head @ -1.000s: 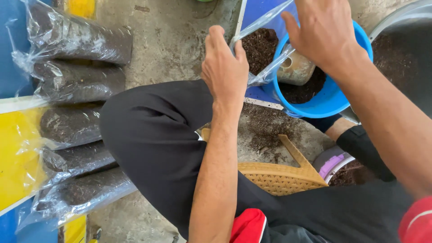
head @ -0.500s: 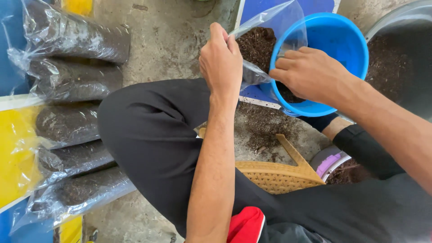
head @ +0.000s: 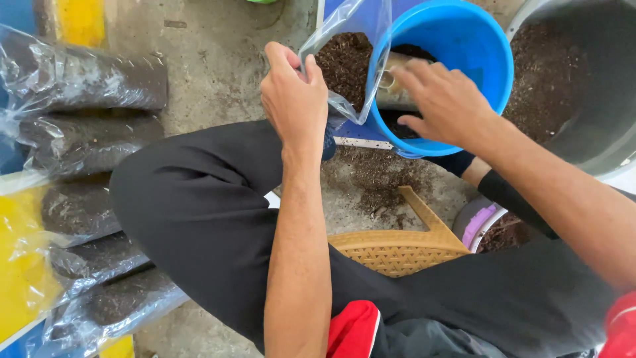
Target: The person fills small plastic bags with soil using a scoop and a bucket.
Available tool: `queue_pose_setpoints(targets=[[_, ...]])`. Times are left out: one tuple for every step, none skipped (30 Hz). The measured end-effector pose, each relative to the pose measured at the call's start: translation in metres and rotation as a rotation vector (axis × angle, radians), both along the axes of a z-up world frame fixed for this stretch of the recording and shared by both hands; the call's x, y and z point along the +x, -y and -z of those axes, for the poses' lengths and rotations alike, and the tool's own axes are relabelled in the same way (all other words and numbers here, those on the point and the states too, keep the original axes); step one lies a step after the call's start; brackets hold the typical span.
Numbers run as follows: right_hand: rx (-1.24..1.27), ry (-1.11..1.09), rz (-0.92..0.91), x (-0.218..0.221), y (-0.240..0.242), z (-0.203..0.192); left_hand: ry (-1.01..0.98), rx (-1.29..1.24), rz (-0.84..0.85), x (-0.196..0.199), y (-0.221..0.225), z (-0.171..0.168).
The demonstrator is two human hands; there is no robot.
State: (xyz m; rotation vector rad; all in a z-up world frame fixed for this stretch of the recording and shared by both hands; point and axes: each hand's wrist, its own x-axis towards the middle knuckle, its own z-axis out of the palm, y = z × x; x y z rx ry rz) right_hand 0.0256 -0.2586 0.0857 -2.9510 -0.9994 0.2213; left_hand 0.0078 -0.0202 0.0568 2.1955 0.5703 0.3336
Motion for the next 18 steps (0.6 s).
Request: queue_pose_setpoints(targets=[[0.065, -0.051, -0.06, -0.003, -0.004, 0.008, 0.019, -0.01, 0.001, -0.003, 0.0, 0.001], [0.13, -0.101, -0.119, -0.007, -0.008, 0.015, 0.039, -0.02, 0.001, -0.006, -0.001, 0.003], [0.132, -0.097, -0.114, -0.008, -0.006, 0.025, 0.042, -0.018, 0.007, -0.008, -0.001, 0.004], [0.124, -0.127, -0.093, -0.008, -0.005, 0.034, 0.034, -0.01, 0.004, -0.009, -0.001, 0.004], [0.115, -0.152, -0.071, -0.005, -0.002, 0.043, 0.031, -0.004, 0.0, -0.007, -0.001, 0.004], [0.116, -0.144, -0.066, -0.002, 0.0, 0.046, 0.039, -0.003, 0.006, -0.004, -0.001, 0.003], [0.082, -0.146, -0.007, -0.004, 0.003, 0.051, 0.032, -0.005, 0.001, -0.005, -0.001, 0.004], [0.049, -0.148, 0.052, -0.005, 0.004, 0.056, 0.025, -0.008, -0.003, -0.007, -0.002, 0.005], [0.047, -0.147, 0.05, -0.004, 0.006, 0.056, 0.026, -0.01, -0.005, -0.006, -0.002, 0.005], [0.162, -0.099, 0.087, -0.003, 0.008, 0.055, 0.037, -0.011, -0.002, -0.006, -0.002, 0.005], [0.275, -0.054, 0.119, -0.003, 0.01, 0.055, 0.044, -0.013, -0.003, -0.007, -0.001, 0.006], [0.272, -0.057, 0.113, 0.0, 0.007, 0.056, 0.042, -0.015, -0.01, -0.005, 0.0, 0.007], [0.369, -0.058, 0.087, 0.002, 0.003, 0.058, 0.045, -0.013, -0.005, -0.004, 0.0, 0.007], [0.466, -0.06, 0.06, 0.003, -0.001, 0.059, 0.048, -0.011, 0.0, -0.004, 0.0, 0.008], [0.469, -0.055, 0.058, 0.005, -0.004, 0.068, 0.054, -0.008, -0.001, -0.004, -0.001, 0.007], [0.459, -0.102, 0.05, 0.007, -0.007, 0.076, 0.037, -0.016, -0.012, -0.005, -0.002, 0.006], [0.448, -0.152, 0.045, 0.008, -0.008, 0.084, 0.017, -0.025, -0.02, -0.006, -0.001, 0.006], [0.45, -0.149, 0.045, 0.007, -0.009, 0.084, 0.02, -0.023, -0.02, -0.005, -0.001, 0.004]])
